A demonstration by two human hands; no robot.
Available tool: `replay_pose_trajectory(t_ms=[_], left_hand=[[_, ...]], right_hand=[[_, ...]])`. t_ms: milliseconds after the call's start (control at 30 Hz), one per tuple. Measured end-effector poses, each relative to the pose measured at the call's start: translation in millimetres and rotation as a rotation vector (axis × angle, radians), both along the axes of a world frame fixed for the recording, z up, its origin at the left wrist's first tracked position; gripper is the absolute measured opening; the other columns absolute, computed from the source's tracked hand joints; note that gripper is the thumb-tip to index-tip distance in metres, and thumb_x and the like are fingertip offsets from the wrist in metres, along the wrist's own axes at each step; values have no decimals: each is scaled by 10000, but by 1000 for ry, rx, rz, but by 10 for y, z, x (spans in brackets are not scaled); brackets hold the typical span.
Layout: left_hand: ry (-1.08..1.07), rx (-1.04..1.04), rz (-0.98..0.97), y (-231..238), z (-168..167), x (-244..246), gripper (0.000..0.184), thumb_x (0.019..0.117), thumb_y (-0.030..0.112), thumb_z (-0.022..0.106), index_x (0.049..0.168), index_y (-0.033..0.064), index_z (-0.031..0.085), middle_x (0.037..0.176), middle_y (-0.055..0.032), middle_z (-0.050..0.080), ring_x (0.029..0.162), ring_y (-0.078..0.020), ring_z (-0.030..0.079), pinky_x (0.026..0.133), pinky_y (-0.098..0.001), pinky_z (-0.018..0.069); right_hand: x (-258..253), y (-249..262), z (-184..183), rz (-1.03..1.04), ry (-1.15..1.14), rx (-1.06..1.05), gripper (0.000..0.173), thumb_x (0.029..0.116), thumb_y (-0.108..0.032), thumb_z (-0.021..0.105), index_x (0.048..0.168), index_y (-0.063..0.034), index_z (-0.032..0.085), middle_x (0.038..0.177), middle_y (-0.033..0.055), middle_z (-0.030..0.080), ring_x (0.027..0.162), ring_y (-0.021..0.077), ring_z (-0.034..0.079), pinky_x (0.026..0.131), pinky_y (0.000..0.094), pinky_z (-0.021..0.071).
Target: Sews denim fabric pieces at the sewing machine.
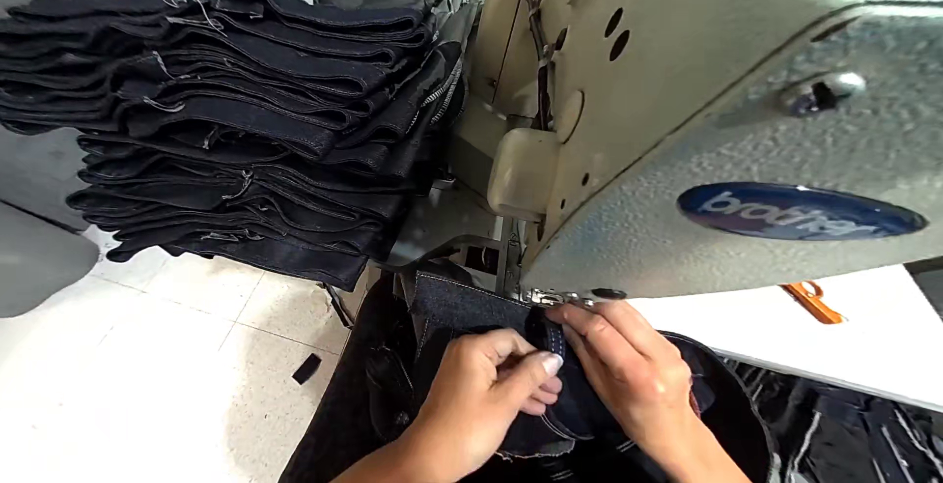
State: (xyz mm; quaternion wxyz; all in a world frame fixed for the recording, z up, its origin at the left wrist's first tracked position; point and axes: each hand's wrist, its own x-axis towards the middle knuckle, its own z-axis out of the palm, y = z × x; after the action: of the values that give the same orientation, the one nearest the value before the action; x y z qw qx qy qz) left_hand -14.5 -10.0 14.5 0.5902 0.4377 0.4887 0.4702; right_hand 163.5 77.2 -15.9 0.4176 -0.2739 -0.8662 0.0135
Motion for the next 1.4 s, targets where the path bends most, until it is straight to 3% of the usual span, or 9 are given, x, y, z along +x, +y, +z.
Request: replay_pose_trajectory(t_ms=[67, 200, 267, 333, 433, 533, 667, 800, 1400], left_hand=[[-15, 9, 83, -2, -31, 42, 131, 997, 125, 650, 967, -3, 654, 885, -53, 759, 801, -139, 768, 748, -301, 657], [62, -3, 113, 7, -40, 79, 221, 964, 29, 669, 1101, 27, 496, 823, -56, 753, 735, -165, 771, 704, -309, 661], [402, 243, 84, -15, -120, 48, 238, 983, 127, 659, 1146, -9, 551, 702, -24, 694, 593, -107, 710, 578, -256, 613], [927, 739, 218, 11, -265, -28, 237, 973, 283, 682, 1039, 55, 692, 616, 12, 603, 520, -91, 583, 504, -230, 502], [1244, 1190, 185, 139, -277, -205, 171, 1022, 302, 620, 1115, 207, 727, 998, 27, 714, 939, -173, 624, 864, -317, 476], [1229, 1193, -28, 225, -299, -303, 262, 1057, 317, 555, 1229, 196, 711, 1220, 24, 724, 1133, -179, 642, 1002, -327, 475], [1160, 1063, -96, 264, -263, -376, 281, 1056, 360, 549, 1262, 234, 693, 1252, 57, 704, 1141, -143, 620, 980, -278, 474], [1116, 1035, -86, 333, -264, -346, 279, 1054, 350, 551, 1235, 222, 721, 1253, 65, 715, 1158, -120, 626, 999, -270, 465], [967, 968, -127, 292, -176, -440, 248, 1041, 281, 597, 1201, 168, 750, 1222, 11, 737, 1219, -138, 629, 1063, -272, 467]], right_hand=[[55, -13, 24, 59, -71, 6, 195, 1011, -29, 537, 1048, -92, 719, 970, 85, 697, 953, 166, 668, 843, 236, 543], [169, -11, 5, 86, -116, -58, 322, 1014, -4, 480, 1168, -156, 718, 1045, 79, 665, 1040, 174, 634, 916, 251, 521], [182, 1, -20, 76, -98, -92, 337, 1004, -16, 481, 1165, -192, 719, 1020, 67, 622, 1008, 162, 606, 896, 240, 505], [175, 20, -30, 63, -84, -122, 326, 1008, -41, 486, 1145, -221, 721, 1017, 57, 609, 1001, 146, 603, 888, 239, 510], [152, 49, -18, 46, -83, -123, 319, 999, -58, 496, 1108, -235, 738, 970, 48, 605, 947, 149, 607, 821, 249, 523], [229, 55, -55, 31, -30, -227, 261, 1033, -213, 518, 1117, -300, 750, 966, -14, 622, 922, 84, 613, 788, 235, 524], [339, -21, -192, -170, 39, -384, 427, 1029, -521, 508, 1064, -126, 666, 930, -11, 715, 930, 110, 668, 942, 411, 483], [253, 69, -167, -232, 90, -315, 429, 1049, -470, 476, 858, -144, 681, 772, -37, 643, 795, 77, 623, 868, 371, 455], [240, 129, -130, -173, 86, -274, 423, 1057, -455, 484, 844, -133, 656, 739, -30, 627, 765, 51, 605, 802, 264, 460]])
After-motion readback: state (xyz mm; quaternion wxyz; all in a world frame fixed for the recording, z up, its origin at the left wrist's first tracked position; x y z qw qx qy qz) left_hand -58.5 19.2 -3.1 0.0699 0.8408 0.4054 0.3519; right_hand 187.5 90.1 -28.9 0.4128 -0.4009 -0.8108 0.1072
